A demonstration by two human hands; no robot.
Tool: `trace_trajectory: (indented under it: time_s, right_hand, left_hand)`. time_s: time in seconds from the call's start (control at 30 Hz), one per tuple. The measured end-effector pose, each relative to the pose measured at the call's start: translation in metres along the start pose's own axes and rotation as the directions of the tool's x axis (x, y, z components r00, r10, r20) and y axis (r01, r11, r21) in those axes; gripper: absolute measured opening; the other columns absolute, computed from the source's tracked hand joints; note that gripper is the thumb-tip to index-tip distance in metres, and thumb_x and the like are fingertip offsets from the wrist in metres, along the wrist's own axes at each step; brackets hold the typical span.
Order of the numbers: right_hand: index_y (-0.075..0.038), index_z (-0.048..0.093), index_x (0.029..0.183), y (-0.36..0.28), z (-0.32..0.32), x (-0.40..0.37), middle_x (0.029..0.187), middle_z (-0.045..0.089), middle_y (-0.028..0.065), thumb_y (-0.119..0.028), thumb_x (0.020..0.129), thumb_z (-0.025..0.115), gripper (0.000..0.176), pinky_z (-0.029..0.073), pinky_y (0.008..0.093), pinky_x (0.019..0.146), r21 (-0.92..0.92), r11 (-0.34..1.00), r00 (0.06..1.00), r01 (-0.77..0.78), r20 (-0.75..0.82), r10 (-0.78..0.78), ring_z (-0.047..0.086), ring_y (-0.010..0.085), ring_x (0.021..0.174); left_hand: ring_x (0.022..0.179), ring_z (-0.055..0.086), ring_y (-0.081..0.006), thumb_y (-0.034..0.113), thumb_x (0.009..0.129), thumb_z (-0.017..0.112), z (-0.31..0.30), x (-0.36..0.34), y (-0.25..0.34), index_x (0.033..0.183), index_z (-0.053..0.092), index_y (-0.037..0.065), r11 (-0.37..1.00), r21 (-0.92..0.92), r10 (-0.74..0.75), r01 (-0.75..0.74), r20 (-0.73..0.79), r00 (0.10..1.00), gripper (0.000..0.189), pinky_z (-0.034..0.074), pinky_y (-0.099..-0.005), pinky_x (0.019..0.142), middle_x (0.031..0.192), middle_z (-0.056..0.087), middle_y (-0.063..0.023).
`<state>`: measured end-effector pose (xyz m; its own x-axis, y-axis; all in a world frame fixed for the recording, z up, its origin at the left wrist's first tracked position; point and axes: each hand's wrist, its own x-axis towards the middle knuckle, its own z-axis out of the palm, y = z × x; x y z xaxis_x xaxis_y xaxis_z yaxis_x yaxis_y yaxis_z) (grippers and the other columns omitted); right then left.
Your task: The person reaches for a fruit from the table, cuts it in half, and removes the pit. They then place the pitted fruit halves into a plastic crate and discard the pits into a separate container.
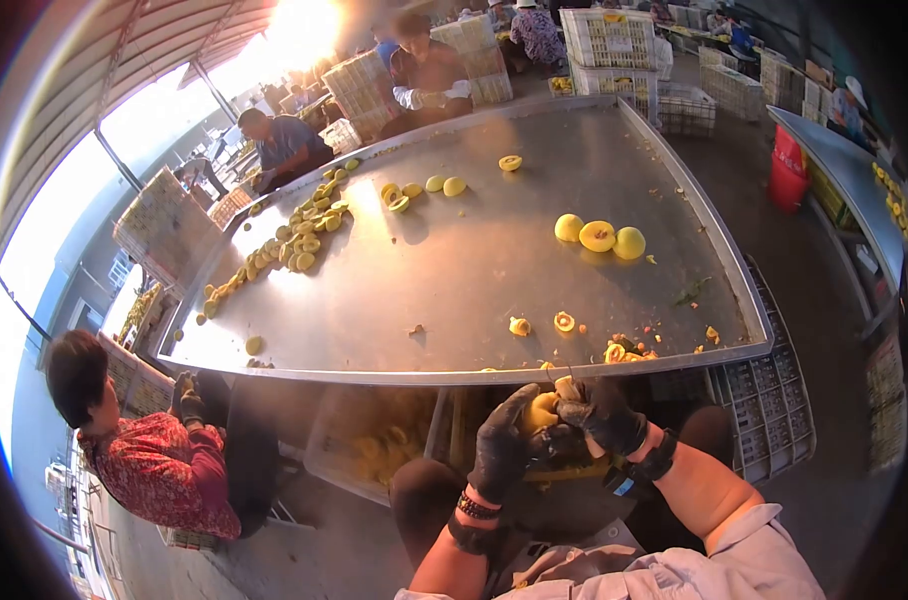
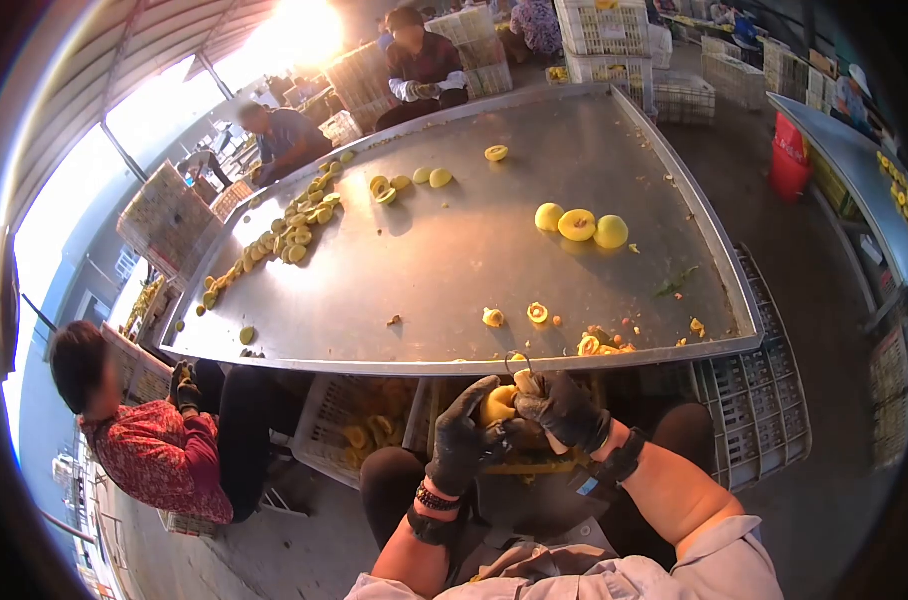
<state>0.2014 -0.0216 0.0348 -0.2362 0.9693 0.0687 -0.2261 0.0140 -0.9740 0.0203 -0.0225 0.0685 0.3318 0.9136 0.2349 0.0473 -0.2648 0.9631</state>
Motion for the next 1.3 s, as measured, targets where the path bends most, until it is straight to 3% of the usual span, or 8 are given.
trace_trajectory:
  time_s: [0.17, 0.27, 0.37, 0.6, 0.7, 0.83, 1.1, 1.3]
  right_hand:
    - [-0.003, 0.057, 0.103, -0.035, 0.014, -0.011, 0.082, 0.056, -0.0030, -0.006, 0.085, 0.059, 0.018, 0.044, 0.0214, 0.061, 0.092, 0.987, 0.987, -0.135, 0.099, 0.126, 0.051, 0.0042, 0.070]
    - [-0.005, 0.055, 0.101, -0.024, 0.021, -0.014, 0.082, 0.062, 0.0067, -0.010, 0.081, 0.063, 0.022, 0.048, 0.0304, 0.059, -0.360, 0.933, 0.992, 0.025, 0.125, 0.021, 0.060, 0.0184, 0.066]
    - [-0.006, 0.057, 0.102, 0.007, 0.016, -0.013, 0.090, 0.063, 0.0198, -0.014, 0.077, 0.066, 0.028, 0.051, 0.0395, 0.065, -0.884, 0.446, 0.984, 0.139, 0.072, -0.165, 0.063, 0.0359, 0.076]
    - [-0.003, 0.058, 0.103, 0.001, 0.025, -0.001, 0.078, 0.065, 0.0173, -0.019, 0.083, 0.058, 0.026, 0.051, 0.0406, 0.061, -0.923, 0.340, 0.921, 0.180, 0.037, -0.387, 0.065, 0.0321, 0.071]
    - [-0.003, 0.059, 0.101, 0.007, 0.022, 0.000, 0.079, 0.066, 0.0180, -0.018, 0.084, 0.056, 0.023, 0.052, 0.0397, 0.062, -0.925, 0.325, 0.914, 0.198, 0.054, -0.402, 0.065, 0.0316, 0.071]
    - [-0.002, 0.058, 0.103, 0.003, 0.026, -0.001, 0.080, 0.066, 0.0182, -0.016, 0.084, 0.055, 0.023, 0.052, 0.0395, 0.063, -0.915, 0.387, 0.963, 0.110, 0.002, -0.269, 0.066, 0.0321, 0.072]
    - [0.000, 0.055, 0.106, -0.003, 0.030, 0.005, 0.087, 0.066, 0.0197, -0.013, 0.085, 0.053, 0.026, 0.052, 0.0412, 0.070, -0.877, 0.481, 1.000, 0.022, 0.012, -0.024, 0.065, 0.0350, 0.083]
    - [0.001, 0.054, 0.102, -0.023, 0.017, -0.001, 0.095, 0.063, 0.0232, -0.011, 0.078, 0.059, 0.028, 0.050, 0.0411, 0.079, -0.825, 0.562, 0.983, 0.063, 0.149, 0.109, 0.061, 0.0370, 0.094]
  left_hand:
    - [0.093, 0.059, -0.0166, 0.005, 0.084, 0.064, -0.003, 0.006, 0.002, 0.117, 0.054, -0.001, 0.789, -0.600, -0.246, 0.133, -0.111, 0.963, 0.035, 0.050, -0.0292, 0.081, 0.104, 0.061, -0.0094]
    - [0.092, 0.059, -0.0191, 0.002, 0.085, 0.062, -0.005, 0.000, -0.014, 0.124, 0.046, 0.001, 0.992, -0.124, -0.040, 0.006, -0.273, 0.961, 0.043, 0.051, -0.0311, 0.081, 0.104, 0.059, -0.0114]
    - [0.092, 0.058, -0.0214, -0.003, 0.084, 0.061, -0.011, 0.003, -0.048, 0.138, 0.031, 0.004, 0.961, 0.214, 0.232, -0.173, -0.292, 0.928, 0.062, 0.051, -0.0326, 0.083, 0.107, 0.055, -0.0121]
    - [0.101, 0.053, -0.0192, 0.005, 0.097, 0.045, -0.002, -0.001, -0.059, 0.139, 0.033, 0.005, 0.882, 0.392, 0.347, -0.262, -0.163, 0.924, 0.044, 0.049, -0.0312, 0.088, 0.114, 0.051, -0.0112]
    - [0.104, 0.052, -0.0172, 0.010, 0.100, 0.038, 0.006, 0.002, -0.064, 0.134, 0.039, 0.000, 0.951, -0.299, 0.006, -0.080, -0.240, 0.971, 0.036, 0.047, -0.0305, 0.090, 0.115, 0.052, -0.0101]
    - [0.105, 0.052, -0.0179, 0.021, 0.101, 0.037, 0.004, -0.001, -0.064, 0.127, 0.046, -0.004, 0.924, 0.317, 0.274, -0.213, -0.162, 0.948, 0.037, 0.043, -0.0312, 0.093, 0.118, 0.052, -0.0110]
    - [0.101, 0.054, -0.0206, 0.028, 0.100, 0.037, 0.018, 0.001, -0.057, 0.112, 0.054, -0.005, 0.993, 0.109, 0.079, -0.040, -0.384, 0.920, 0.039, 0.044, -0.0328, 0.087, 0.109, 0.056, -0.0135]
    - [0.092, 0.055, -0.0190, 0.027, 0.101, 0.035, 0.008, 0.008, -0.046, 0.107, 0.054, -0.004, 0.948, -0.244, -0.243, 0.202, -0.150, 0.958, 0.037, 0.046, -0.0324, 0.081, 0.100, 0.056, -0.0113]
